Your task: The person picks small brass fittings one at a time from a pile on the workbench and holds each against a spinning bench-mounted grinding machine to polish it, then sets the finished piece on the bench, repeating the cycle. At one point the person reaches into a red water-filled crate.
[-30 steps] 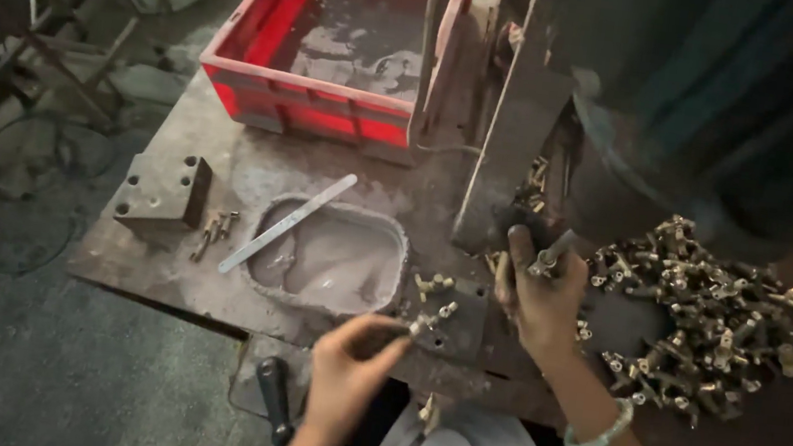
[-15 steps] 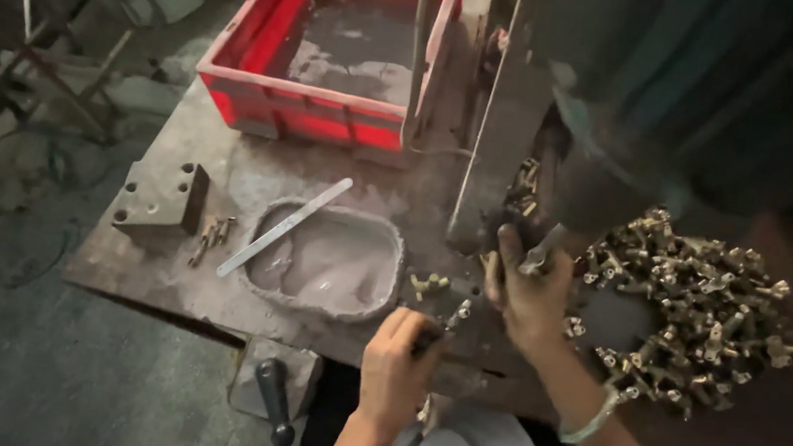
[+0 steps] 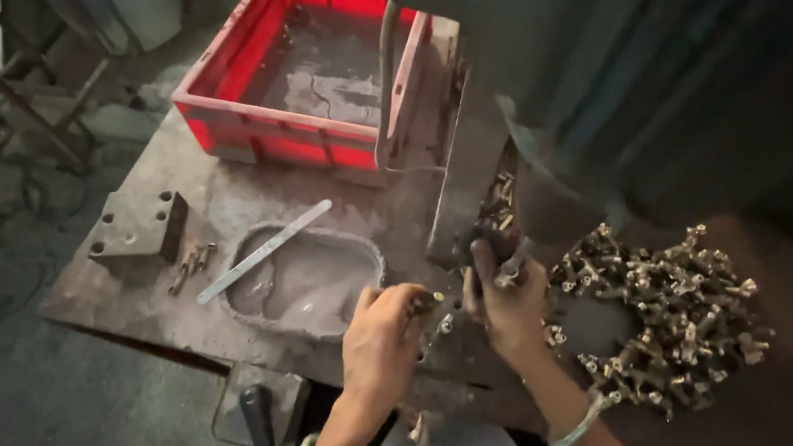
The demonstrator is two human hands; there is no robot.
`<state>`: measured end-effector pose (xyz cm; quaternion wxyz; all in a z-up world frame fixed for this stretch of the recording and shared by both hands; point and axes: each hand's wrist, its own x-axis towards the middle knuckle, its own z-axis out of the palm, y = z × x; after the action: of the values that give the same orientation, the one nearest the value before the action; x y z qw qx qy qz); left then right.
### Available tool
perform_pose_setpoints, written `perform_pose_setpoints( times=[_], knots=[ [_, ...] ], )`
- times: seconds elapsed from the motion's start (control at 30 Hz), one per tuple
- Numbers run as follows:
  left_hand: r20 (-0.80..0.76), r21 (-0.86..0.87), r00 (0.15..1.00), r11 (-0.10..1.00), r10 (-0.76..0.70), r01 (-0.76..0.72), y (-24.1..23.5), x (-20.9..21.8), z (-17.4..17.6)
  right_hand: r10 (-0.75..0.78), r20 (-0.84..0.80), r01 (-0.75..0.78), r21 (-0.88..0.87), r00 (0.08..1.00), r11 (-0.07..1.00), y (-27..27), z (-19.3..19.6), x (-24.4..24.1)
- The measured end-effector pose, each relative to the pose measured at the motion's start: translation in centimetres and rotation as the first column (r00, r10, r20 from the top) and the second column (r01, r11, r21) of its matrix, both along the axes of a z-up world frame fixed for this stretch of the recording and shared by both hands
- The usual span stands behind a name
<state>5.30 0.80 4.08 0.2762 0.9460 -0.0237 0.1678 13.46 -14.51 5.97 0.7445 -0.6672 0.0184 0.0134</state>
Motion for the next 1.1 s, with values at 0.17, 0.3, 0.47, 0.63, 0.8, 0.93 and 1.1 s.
perform_pose_setpoints(
  times=[0.17,0.3,0.47,0.63,0.8,0.93,1.1],
  knots=[
    [-0.169,-0.899,0.984,0.417,-0.057,-0.130,-0.1,-2.8,-3.5,0.001,0.079,-0.010,0.115,0.997,0.993,0.4,1.4,-1.4],
    [-0.252,-0.964,0.963,0.110,-0.093,-0.241,-0.4,-4.8,-2.8,-0.033,0.132,0.025,0.064,0.991,0.998,0.6,0.4,-1.5],
    [-0.235,-0.969,0.971,0.096,-0.044,-0.230,-0.8,-3.9,-2.7,0.010,0.079,-0.016,0.083,0.997,0.996,0.6,1.4,-1.5],
    [0.002,-0.966,0.998,0.257,-0.062,0.018,-1.5,-3.8,10.2,0.021,-0.114,-0.022,-0.008,0.993,1.000,-2.4,-2.3,-0.5],
    [0.661,-0.248,0.712,0.826,-0.238,0.507,-2.1,-0.3,7.1,0.289,0.464,-0.290,-0.071,0.837,0.954,-6.3,-13.4,1.5],
    [0.584,-0.204,0.784,0.897,-0.210,0.392,-1.1,1.3,2.6,0.258,0.332,-0.182,-0.243,0.907,0.953,-8.2,-16.9,3.7],
    [0.085,-0.178,0.992,0.978,-0.091,0.105,1.0,0.1,2.5,0.239,0.391,0.101,-0.675,0.889,0.731,-6.2,-10.6,-1.9]
  ],
)
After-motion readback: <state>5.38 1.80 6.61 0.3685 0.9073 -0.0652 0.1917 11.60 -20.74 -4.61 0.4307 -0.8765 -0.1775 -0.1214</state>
